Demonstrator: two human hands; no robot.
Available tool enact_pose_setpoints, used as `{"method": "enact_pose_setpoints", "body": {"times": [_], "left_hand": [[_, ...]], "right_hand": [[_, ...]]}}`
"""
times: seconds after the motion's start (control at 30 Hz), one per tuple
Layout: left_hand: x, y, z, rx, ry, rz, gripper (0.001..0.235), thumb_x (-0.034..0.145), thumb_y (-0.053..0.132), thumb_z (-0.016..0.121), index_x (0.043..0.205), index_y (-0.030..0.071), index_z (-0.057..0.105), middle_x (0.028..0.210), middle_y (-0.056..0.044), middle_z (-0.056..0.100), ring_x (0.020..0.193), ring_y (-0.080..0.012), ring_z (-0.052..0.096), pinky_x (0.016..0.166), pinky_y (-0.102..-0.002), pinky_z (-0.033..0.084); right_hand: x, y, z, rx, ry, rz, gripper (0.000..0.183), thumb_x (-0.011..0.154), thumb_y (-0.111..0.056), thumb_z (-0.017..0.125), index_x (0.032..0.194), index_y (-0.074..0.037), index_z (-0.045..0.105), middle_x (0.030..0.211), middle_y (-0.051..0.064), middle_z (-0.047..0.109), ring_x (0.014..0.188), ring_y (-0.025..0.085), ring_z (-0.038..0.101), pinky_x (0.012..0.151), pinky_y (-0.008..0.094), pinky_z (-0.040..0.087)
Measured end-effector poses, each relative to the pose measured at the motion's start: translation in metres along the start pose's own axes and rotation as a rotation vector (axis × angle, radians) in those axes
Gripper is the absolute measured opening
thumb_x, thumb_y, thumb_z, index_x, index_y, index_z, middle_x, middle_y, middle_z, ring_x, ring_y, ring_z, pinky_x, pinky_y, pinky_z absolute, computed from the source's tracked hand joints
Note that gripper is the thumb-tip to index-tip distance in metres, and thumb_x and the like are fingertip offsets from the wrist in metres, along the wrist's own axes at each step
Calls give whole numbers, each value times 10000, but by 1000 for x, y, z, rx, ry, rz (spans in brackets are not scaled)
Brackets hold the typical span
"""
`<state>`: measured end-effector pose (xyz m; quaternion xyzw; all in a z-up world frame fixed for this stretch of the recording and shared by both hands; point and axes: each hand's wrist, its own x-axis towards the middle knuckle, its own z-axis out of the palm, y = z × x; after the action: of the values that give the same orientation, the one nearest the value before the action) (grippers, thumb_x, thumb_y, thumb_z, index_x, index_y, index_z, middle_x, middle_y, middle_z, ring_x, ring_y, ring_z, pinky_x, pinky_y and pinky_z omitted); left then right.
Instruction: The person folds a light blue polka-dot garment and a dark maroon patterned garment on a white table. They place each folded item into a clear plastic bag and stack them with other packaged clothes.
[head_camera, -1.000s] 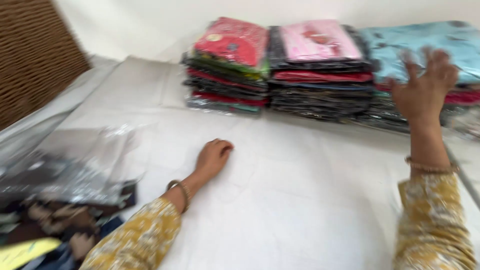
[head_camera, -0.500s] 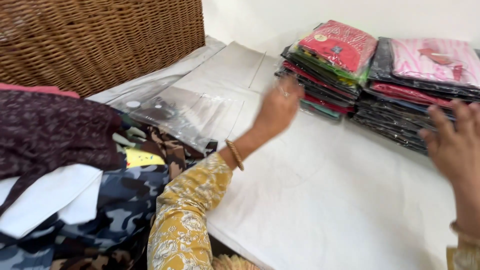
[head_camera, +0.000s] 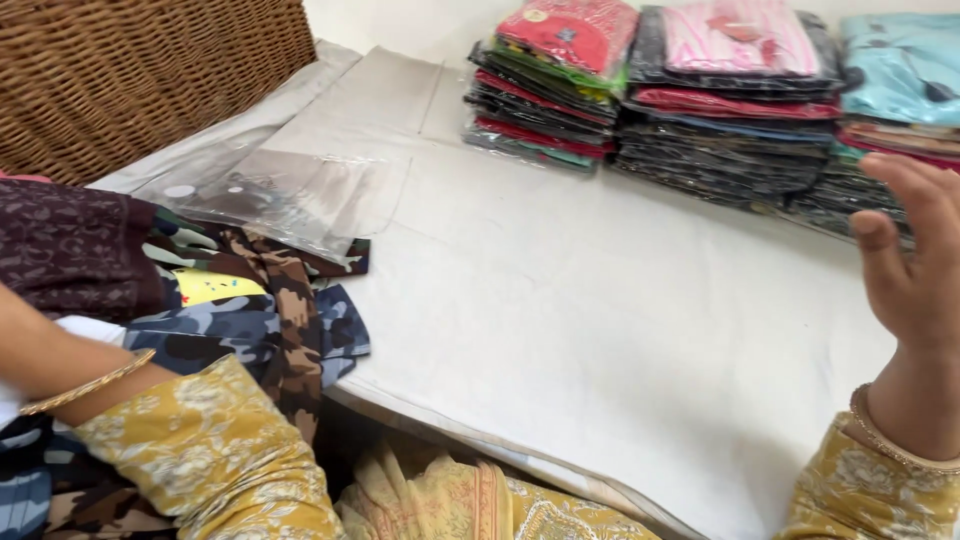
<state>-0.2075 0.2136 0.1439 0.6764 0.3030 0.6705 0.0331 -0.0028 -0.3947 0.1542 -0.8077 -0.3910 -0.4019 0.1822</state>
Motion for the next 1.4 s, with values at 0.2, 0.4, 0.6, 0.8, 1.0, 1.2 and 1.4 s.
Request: {"method": "enact_pose_setpoints", "body": {"times": [0.2, 0.4, 0.6, 0.8, 1.0, 1.2, 1.4], "left_hand": [[9, 55, -7, -249, -79, 193, 426, 989, 230, 663, 1372, 52, 603, 1199, -161, 579, 1116, -335, 564, 999, -491, 464], [8, 98, -13, -453, -180, 358, 342, 980, 128, 635, 1317, 65, 636, 1177, -136, 609, 1115, -321, 572, 990, -472, 457], [8, 140, -19, -645, -286, 517, 302, 971, 27, 605, 1262, 78, 670, 1155, -112, 640, 1114, -308, 581, 980, -453, 449], [16, 181, -26, -851, -370, 675, 323, 962, -75, 573, 1207, 90, 704, 1133, -88, 672, 1114, -295, 589, 970, -435, 441], [-129, 329, -26, -1408, -778, 776, 477, 941, -70, 607, 1349, 174, 645, 1475, -136, 508, 1378, -307, 483, 1198, -414, 381], [-152, 302, 21, -1416, -1159, 743, 547, 940, 109, 716, 1458, 176, 555, 1599, -181, 427, 1465, -389, 457, 1229, -450, 411], [-198, 180, 156, -682, -1618, 571, 632, 914, 359, 711, 1480, 196, 483, 1564, -200, 360, 1428, -413, 353, 1134, -517, 339]], "right_hand": [[-18, -3, -50, -112, 40, -83, 394, 1102, -318, 637, 1363, -22, 641, 1289, 157, 692, 1185, 279, 651, 1077, 419, 508], [-47, 24, -60, -122, 27, 43, 343, 1191, -351, 684, 1379, -66, 647, 1246, 106, 699, 1124, 221, 649, 1016, 331, 513], [-4, -31, -54, -138, 30, -41, 318, 1057, -291, 697, 1288, -71, 708, 1195, 103, 741, 1141, 222, 700, 1151, 441, 487], [7, -38, -25, 62, -13, -6, 424, 955, -290, 706, 1323, -84, 664, 1258, 117, 707, 1204, 268, 655, 1149, 455, 456], [3, -44, 28, 811, -119, 129, 796, 858, -356, 828, 1499, -124, 418, 1523, 73, 500, 1387, 237, 536, 1146, 408, 473], [-5, 13, 44, 209, -164, 415, 463, 799, 72, 601, 1226, -65, 717, 1128, 148, 738, 1075, 288, 715, 936, 399, 549], [-71, 106, -23, -478, 139, 486, 214, 921, 76, 634, 1064, -44, 739, 1047, 119, 747, 1002, 271, 696, 958, 417, 544]]}}
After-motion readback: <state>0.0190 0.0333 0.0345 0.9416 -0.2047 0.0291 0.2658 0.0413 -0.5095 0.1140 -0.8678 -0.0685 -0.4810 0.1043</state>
